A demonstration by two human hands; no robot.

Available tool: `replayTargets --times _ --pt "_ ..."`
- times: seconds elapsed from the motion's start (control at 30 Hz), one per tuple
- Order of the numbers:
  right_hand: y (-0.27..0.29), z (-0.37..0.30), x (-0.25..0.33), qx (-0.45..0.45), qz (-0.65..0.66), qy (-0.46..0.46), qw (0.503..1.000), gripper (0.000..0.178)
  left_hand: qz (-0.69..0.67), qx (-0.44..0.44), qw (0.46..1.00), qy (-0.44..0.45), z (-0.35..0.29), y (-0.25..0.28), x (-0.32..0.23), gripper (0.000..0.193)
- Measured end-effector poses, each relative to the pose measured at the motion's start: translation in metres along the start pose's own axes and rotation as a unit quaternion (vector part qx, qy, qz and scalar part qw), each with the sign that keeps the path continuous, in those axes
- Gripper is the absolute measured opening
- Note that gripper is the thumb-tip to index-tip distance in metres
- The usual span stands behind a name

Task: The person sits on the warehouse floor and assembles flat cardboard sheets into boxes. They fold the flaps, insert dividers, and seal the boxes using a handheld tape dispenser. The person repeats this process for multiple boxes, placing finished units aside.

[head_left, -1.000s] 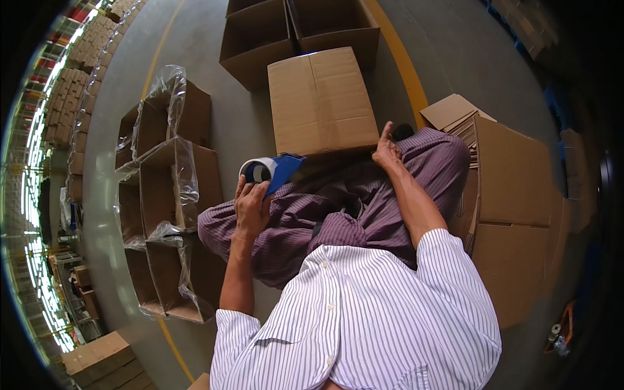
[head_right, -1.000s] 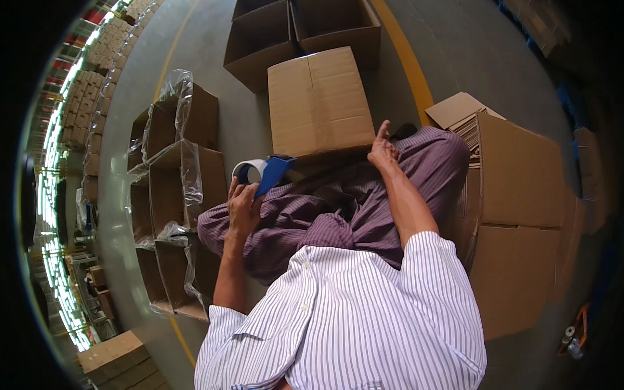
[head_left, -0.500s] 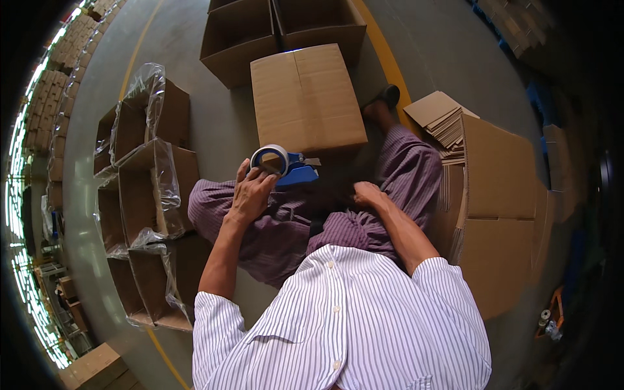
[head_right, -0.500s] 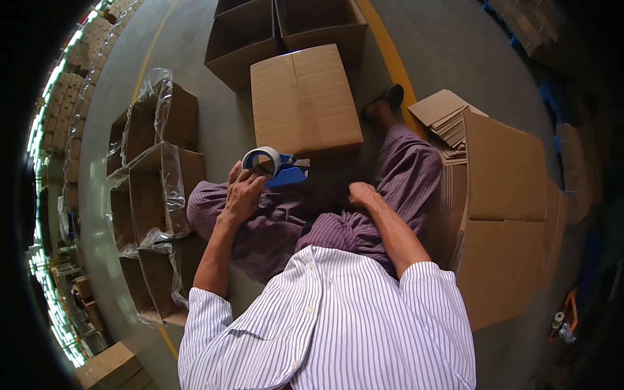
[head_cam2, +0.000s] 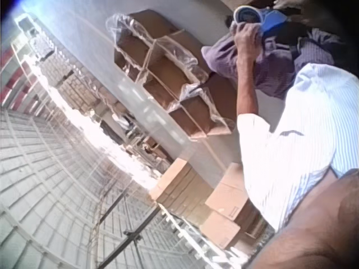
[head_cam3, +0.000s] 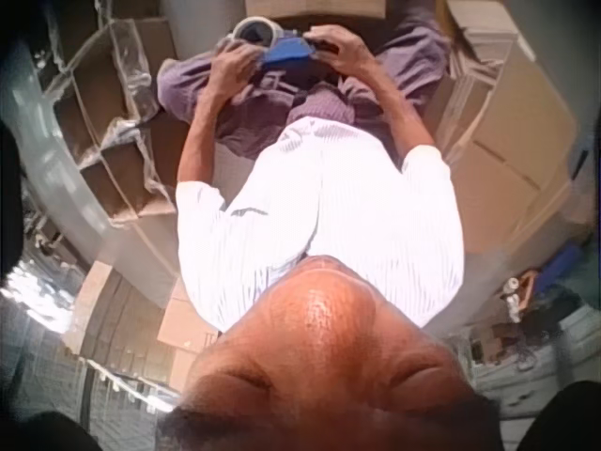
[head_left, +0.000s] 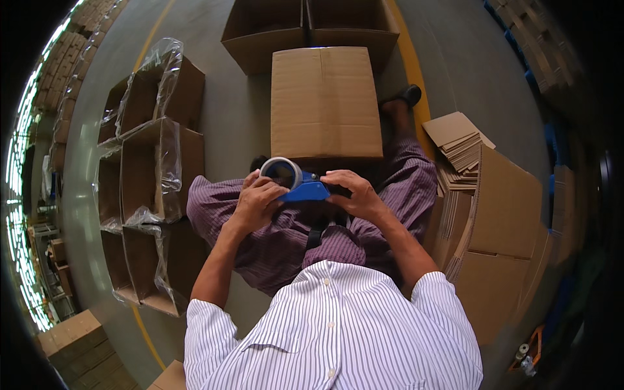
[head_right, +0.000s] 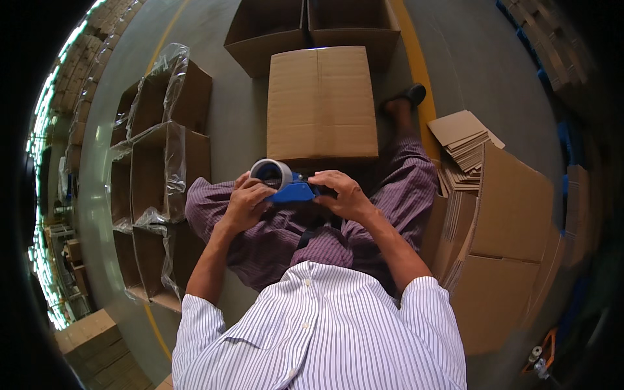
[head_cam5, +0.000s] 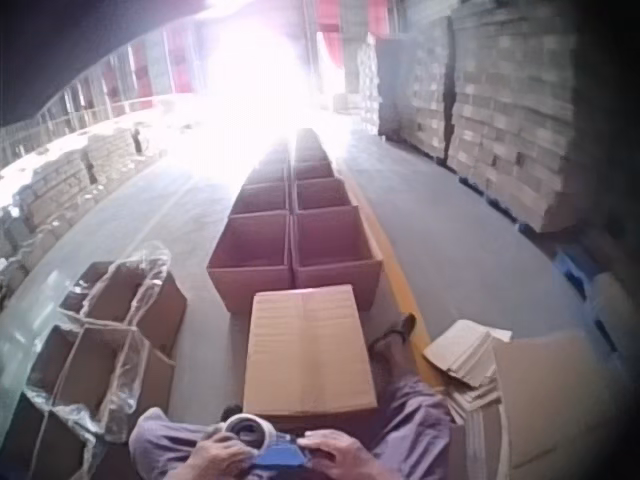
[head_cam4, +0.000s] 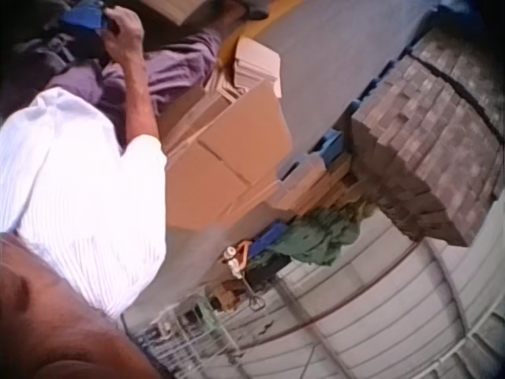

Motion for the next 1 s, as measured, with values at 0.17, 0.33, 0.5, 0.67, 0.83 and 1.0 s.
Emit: replayTargets --times 0.17,0.33,0.5,0.67,0.83,1.0 --pt "0.005 -0.044 0.002 0.112 0.403 -0.252 0.873 0.023 -0.181 0.160 0.968 -0.062 0.007 0.022 -0.046 0.033" --pt "0.027 -0.048 -0.021 -0.020 0.243 -0.342 0.907 0.013 -0.073 0.199 0.976 -0.048 0.042 0.003 -0.035 0.045" --pt "0.109 -0.087 -0.120 -0.151 0.229 -0.389 0.879 0.015 0.070 0.146 0.987 0.003 0.051 0.038 0.061 0.047" --pt "0.143 -0.103 -0.161 -0.131 0.181 -0.424 0.878 0.016 0.076 0.167 0.965 0.187 0.035 0.045 0.150 0.064" --pt "0.142 -0.099 -0.187 -0.158 0.162 -0.421 0.878 0.017 0.003 0.192 0.960 0.203 0.055 0.024 0.144 0.065" --pt "0.148 -0.095 -0.197 -0.170 0.111 -0.434 0.878 0.020 -0.004 0.191 0.959 0.208 0.062 0.020 0.144 0.061"
Point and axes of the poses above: each hand's wrist, its own z-axis towards the middle knuckle, its own y-axis out of the back of the hand, x = y × z, the point moved 9 cm from there along z, towards the middle knuckle, and after that the axes turned 7 degrees about y, right-handed, at the moved point
